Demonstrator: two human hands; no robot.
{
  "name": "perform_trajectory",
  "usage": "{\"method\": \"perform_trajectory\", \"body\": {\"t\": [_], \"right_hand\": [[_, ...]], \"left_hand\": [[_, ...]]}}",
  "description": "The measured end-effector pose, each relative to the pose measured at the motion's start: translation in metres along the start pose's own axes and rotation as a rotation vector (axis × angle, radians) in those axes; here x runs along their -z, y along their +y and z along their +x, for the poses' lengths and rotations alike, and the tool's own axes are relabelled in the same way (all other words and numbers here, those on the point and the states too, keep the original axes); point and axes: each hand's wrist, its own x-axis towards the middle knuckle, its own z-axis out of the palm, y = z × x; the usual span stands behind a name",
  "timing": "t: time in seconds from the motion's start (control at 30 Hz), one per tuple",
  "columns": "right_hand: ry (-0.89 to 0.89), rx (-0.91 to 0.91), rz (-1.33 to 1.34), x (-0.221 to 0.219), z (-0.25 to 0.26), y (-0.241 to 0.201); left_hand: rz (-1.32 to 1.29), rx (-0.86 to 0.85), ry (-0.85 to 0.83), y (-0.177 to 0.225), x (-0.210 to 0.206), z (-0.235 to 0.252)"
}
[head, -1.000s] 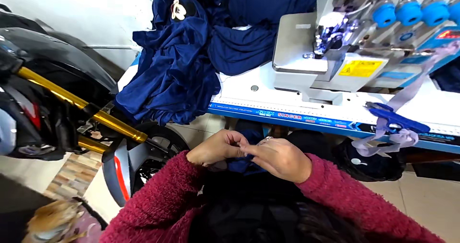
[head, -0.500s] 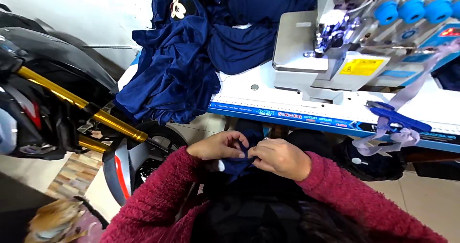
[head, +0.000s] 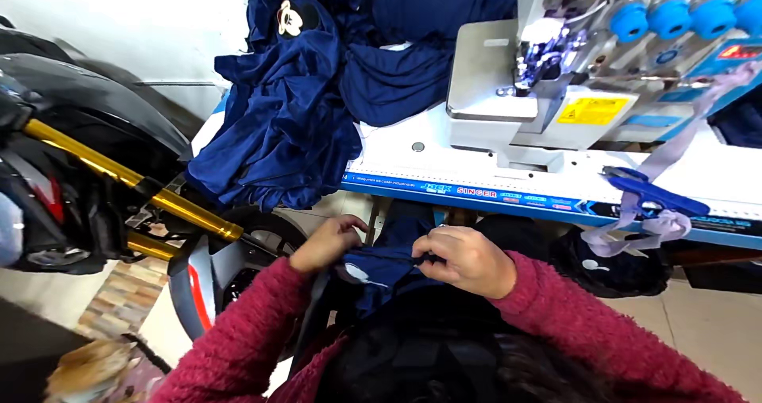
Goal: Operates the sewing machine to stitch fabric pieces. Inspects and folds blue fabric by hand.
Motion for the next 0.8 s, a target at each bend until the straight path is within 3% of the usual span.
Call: {"method": "perform_trajectory", "body": {"t": [0.07, 0.13, 0.2, 0.5, 0.8], "right_hand": [[-0.006, -0.038, -0.019, -0.001, 0.000, -0.001], [-0.004, -0.064, -0.032, -0.002, 0.001, 0.000], [-0.007, -0.080, -0.031, -0.003, 0.003, -0.001], [0.013, -0.132, -0.023, -0.006, 0.005, -0.009], [-0.057, -0.209, 0.051, 0.006, 0.000, -0.007]], "left_hand": [[0.270, -0.287, 0.153, 0.006, -0.010, -0.005], [0.307, -0.618, 0.222, 0.026, -0.015, -0.011], [0.305, -0.766, 0.184, 0.044, -0.025, -0.018], [0.352, -0.811, 0.072, 0.049, -0.035, -0.011], [0.134, -0.818, 0.106, 0.033, -0.041, -0.007]]}}
